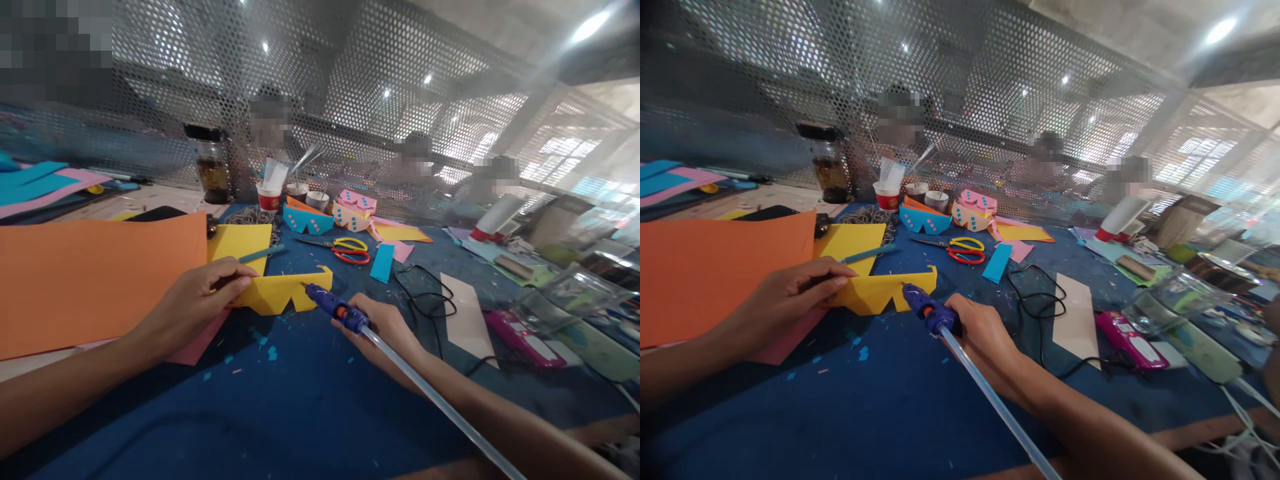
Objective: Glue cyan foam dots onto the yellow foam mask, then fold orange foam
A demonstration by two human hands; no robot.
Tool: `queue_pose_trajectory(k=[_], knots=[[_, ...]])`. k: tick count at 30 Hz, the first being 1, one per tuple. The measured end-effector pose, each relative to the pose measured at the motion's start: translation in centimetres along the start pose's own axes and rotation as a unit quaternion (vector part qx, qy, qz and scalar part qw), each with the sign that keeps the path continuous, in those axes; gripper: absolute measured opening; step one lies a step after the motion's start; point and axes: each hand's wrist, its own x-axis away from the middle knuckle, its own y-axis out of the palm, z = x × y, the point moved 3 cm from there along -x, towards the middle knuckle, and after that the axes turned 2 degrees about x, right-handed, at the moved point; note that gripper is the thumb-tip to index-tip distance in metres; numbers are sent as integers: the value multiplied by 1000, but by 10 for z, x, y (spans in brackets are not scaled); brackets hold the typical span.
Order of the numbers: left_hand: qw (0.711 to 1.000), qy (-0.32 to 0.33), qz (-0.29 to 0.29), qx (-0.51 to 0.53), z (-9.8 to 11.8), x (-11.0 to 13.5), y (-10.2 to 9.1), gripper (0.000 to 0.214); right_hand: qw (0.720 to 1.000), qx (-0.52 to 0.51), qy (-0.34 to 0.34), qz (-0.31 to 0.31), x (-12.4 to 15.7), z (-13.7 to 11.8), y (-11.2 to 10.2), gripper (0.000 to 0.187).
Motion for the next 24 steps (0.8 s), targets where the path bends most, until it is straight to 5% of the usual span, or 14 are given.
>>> queue_pose_trajectory(k=[11, 17, 24], knots=[[1000, -7, 4, -3, 0, 0, 0, 42, 999, -41, -9, 5, 0, -2, -2, 13], [999, 8, 3, -40, -4, -1, -2, 42, 986, -155, 67, 5, -2, -17, -9, 25], [1000, -2, -11, -18, -6, -1, 0, 42, 977, -196, 88, 13, -2, -1, -4, 33]])
